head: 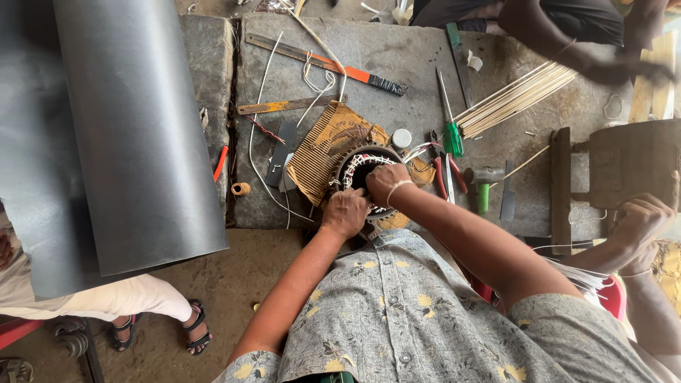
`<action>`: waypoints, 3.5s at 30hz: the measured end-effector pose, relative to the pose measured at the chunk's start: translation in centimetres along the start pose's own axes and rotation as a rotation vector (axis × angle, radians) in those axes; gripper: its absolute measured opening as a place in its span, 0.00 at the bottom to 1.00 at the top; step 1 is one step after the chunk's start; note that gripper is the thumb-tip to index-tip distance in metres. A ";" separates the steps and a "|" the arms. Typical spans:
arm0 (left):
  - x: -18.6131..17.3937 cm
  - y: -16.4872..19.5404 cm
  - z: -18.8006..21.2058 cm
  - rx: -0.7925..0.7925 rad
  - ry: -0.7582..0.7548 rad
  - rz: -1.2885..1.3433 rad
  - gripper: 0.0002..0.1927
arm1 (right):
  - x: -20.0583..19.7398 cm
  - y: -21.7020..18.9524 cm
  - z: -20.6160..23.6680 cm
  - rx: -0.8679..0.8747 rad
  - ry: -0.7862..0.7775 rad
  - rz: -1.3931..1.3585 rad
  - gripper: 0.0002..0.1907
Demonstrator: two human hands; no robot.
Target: The person ties white cord around the windings of a motor stator seated on a workbench, threading and tightening the cord by hand around the coil slots, occasionally tapping the windings with a mallet and trimming cord with scissors.
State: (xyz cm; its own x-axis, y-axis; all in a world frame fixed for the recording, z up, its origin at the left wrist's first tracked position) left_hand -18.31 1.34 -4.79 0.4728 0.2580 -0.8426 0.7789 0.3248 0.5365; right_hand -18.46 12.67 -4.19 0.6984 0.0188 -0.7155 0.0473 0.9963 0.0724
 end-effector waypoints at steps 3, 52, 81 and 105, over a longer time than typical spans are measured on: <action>0.4 0.2 -0.2 -0.010 -0.018 0.027 0.08 | 0.4 0.0 0.8 -0.038 0.238 -0.044 0.10; -1.1 1.1 0.3 -0.104 -0.005 -0.001 0.07 | 7.0 -0.2 10.1 -0.186 0.693 -0.674 0.13; -0.3 0.8 -1.1 -0.379 -0.103 0.134 0.02 | 14.9 -0.7 7.9 -0.300 -0.021 -1.779 0.19; 1.3 0.7 0.2 -0.223 0.175 0.034 0.41 | 0.0 0.2 -1.6 -0.115 -0.343 -0.208 0.17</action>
State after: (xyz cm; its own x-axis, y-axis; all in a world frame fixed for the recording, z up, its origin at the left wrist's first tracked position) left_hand -17.05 1.68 -5.54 0.4033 0.4193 -0.8133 0.6451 0.5001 0.5777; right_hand -19.59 12.98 -5.27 0.8805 -0.1937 -0.4326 0.1458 0.9791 -0.1416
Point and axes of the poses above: each hand's wrist, its own z-axis away from the middle knuckle, its own x-axis out of the palm, y = z × x, the point moved 6 cm from there along -z, towards the middle knuckle, and after that the axes turned 4 degrees about z, right-handed, at the moved point
